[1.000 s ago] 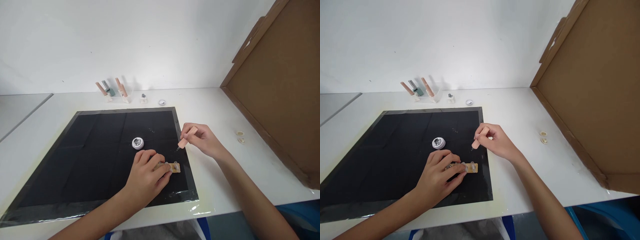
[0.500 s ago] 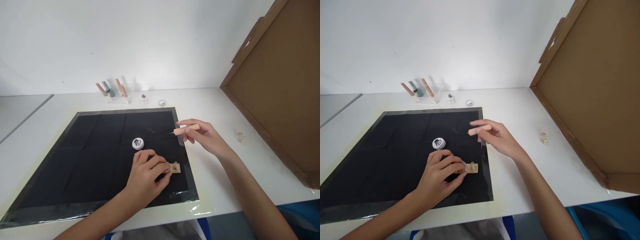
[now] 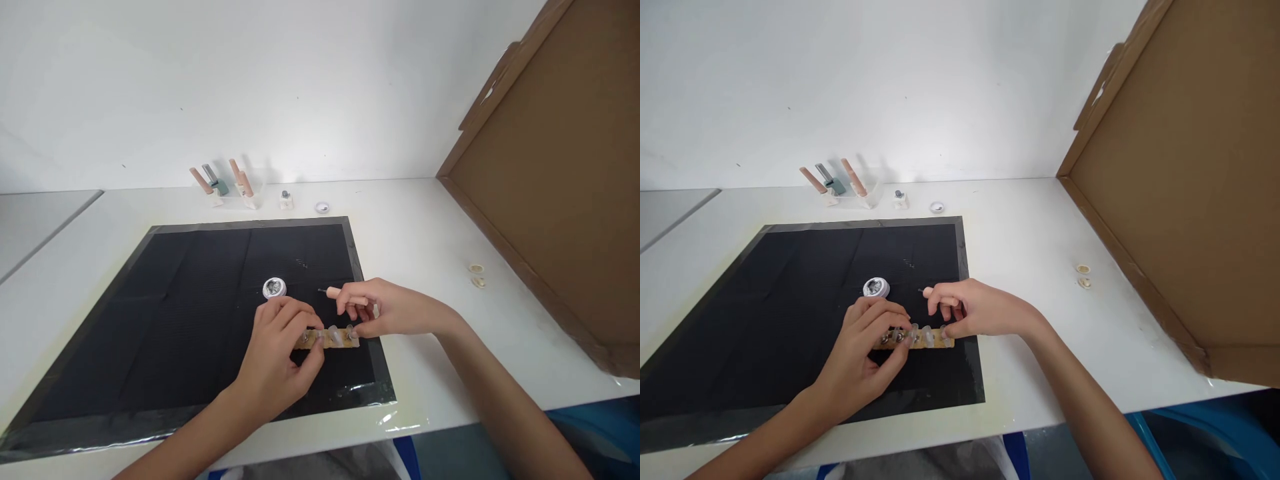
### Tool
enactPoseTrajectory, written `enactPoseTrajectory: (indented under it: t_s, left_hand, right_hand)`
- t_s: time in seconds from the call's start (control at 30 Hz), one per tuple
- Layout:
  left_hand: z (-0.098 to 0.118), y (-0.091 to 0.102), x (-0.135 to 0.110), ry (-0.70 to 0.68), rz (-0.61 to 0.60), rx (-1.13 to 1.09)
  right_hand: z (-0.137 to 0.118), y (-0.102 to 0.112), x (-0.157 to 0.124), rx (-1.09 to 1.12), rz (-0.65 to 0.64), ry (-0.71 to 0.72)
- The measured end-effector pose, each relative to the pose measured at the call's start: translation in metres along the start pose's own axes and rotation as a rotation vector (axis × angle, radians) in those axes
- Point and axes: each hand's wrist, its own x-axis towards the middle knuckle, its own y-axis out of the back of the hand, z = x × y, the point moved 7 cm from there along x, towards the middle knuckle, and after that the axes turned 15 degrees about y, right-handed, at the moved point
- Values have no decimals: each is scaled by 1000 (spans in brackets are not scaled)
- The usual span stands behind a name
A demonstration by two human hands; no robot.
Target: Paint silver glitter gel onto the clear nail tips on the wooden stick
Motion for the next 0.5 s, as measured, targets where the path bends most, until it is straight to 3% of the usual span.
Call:
enactPoseTrajectory:
  t_s: [0.17,0.5]
  left_hand:
    - [-8,11,5,-2,19,-16]
    - [-1,13,1,-195,-2,30]
  right_hand:
    - [3,-5,1,3,-3,-26]
    - [8,-7,1,79,5,-44]
